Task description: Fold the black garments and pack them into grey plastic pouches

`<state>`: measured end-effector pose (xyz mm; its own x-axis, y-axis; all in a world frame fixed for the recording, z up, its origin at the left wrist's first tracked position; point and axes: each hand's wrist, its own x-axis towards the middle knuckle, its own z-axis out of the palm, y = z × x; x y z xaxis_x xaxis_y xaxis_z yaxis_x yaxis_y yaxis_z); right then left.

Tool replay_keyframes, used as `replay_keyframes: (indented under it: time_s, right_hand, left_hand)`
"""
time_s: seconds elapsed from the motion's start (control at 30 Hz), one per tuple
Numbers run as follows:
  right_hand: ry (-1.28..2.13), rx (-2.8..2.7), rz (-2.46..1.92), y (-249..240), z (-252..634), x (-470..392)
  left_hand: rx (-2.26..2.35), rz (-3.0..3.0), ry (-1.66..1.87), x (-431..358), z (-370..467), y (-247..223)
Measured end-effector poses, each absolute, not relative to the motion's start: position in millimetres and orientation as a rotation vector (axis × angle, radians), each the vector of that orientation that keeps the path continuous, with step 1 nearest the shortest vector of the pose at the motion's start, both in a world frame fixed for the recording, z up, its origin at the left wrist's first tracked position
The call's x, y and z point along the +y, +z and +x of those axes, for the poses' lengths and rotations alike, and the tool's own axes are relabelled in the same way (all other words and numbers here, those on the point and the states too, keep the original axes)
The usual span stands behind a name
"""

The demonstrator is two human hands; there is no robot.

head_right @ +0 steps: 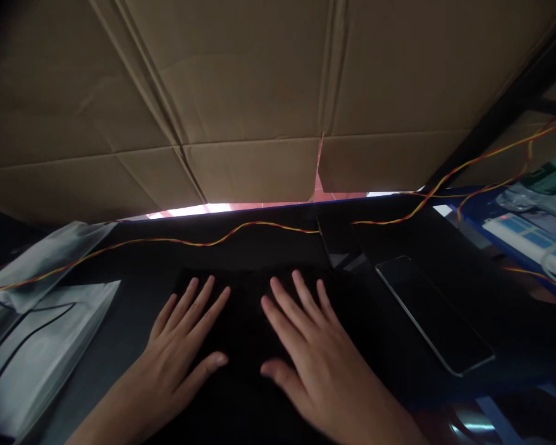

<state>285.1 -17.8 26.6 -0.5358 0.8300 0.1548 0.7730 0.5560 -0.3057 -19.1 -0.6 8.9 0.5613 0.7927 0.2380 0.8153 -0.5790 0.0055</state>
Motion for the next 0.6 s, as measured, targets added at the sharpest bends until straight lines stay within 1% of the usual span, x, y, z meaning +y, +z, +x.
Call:
replay_keyframes:
  time_s: [0.07,0.17,0.27,0.37,0.47,0.6]
  right_hand:
    - [0.315,-2.549,-1.306,27,285,-36]
    - [0.376,-2.567,-1.395,20,290,-52]
    - [0.461,-2.560,-1.489,14,300,-47]
    - [0.515,-2.550,-1.493,18,308,-37]
    - [0.412,-2.528,-1.399,26,313,-39]
    - [0.258,-2.548,-1.200,30,317,-60]
  left_hand:
    - [-1.315,-2.748,-0.290,-10,-25,15]
    - [-1.258,-2.851,-0.245,-27,-41,15]
    - [-1.240,-2.924,-0.202,-35,-55,6]
    - [-1.253,-2.939,-0.113,-35,-59,5]
    - [-1.213,-2.943,-0.113,-34,-58,14]
    - [-1.004,-2.979,-0.203,-42,-66,19]
